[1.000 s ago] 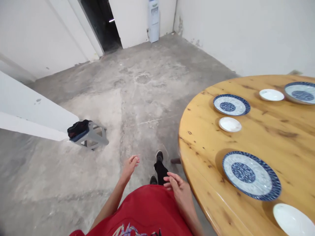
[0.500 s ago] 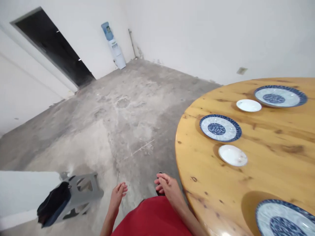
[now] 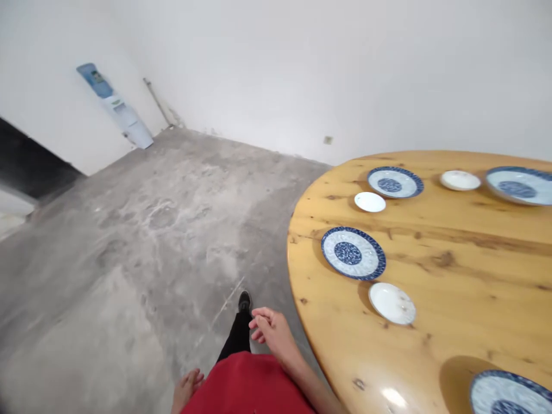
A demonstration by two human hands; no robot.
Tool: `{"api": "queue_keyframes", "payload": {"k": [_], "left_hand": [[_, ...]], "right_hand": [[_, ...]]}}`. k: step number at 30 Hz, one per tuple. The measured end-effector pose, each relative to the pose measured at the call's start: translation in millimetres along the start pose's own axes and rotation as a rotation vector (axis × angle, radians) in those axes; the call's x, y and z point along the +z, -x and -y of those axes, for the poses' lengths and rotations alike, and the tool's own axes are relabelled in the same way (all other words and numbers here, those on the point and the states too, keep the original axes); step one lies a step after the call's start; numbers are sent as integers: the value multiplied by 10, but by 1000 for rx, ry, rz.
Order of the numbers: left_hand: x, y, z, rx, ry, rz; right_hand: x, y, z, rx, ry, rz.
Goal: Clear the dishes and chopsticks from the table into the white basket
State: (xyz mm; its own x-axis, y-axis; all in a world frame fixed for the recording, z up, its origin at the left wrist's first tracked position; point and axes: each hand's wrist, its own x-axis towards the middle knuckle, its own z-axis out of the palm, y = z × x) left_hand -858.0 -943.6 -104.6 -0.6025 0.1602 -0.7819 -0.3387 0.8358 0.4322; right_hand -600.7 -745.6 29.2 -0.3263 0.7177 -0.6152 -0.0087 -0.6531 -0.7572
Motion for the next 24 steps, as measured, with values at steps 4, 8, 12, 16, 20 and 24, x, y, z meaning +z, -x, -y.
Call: {"api": "queue_keyframes", "payload": {"k": [4,8,12,16,20,24], "left_hand": [[-67,-685,-1094,156,44,81],[97,-1087,-2514,392,-77,124],[675,-1163,-3846,662,-213,297],[1525,-1046,-4732,848,-345,495],[2299,-934,-5227,852,-434,571],[2613,-931,-5573,825,-544,564]], "right_hand": [[284,-483,324,-51,-53,-102],[463,-852,727,-135,-125,-246],[495,-1107,988,-148,-229,-411],[421,-1416,1167,-132,-296,-500],[256,-1895,1472,-136,-298,-493],[10,-2470,1974,-180,-350,-485]]}}
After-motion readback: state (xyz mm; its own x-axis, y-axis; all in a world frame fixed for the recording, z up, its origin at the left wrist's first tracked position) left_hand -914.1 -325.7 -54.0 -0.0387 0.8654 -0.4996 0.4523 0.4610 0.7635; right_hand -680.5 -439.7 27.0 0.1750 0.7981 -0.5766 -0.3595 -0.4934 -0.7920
